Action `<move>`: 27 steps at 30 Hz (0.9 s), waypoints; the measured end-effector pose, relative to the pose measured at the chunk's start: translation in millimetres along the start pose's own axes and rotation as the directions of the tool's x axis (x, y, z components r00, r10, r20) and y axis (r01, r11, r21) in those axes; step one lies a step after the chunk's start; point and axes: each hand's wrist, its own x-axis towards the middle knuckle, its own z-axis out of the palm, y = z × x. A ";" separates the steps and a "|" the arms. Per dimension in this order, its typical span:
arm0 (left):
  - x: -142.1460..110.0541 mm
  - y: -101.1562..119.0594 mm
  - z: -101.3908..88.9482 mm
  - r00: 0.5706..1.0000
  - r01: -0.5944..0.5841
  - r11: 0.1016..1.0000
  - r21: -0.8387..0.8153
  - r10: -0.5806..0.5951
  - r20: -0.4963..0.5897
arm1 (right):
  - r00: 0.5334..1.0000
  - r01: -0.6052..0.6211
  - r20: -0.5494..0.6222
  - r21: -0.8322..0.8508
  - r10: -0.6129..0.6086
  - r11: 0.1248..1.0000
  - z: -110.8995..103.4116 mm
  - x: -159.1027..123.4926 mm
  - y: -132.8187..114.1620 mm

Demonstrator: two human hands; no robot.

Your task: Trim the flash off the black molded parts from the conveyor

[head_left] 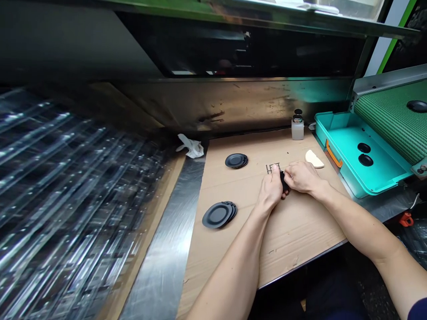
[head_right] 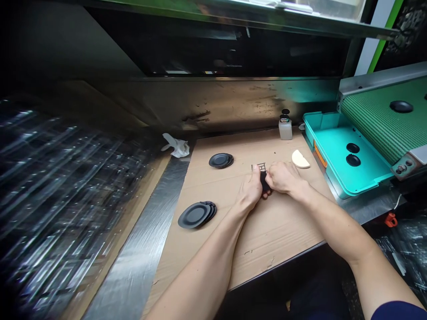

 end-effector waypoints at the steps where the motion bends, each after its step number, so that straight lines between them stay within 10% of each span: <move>1: 0.0 -0.8 0.2 1.000 -0.008 1.000 0.016 0.008 -0.004 | 1.000 -0.012 0.012 -0.010 0.012 1.000 -1.1 -0.7 -0.3; 27: 4.6 -10.7 2.2 1.000 -0.027 0.998 0.052 0.027 0.000 | 1.000 -0.003 -0.009 0.038 0.003 0.999 -3.5 -1.2 3.8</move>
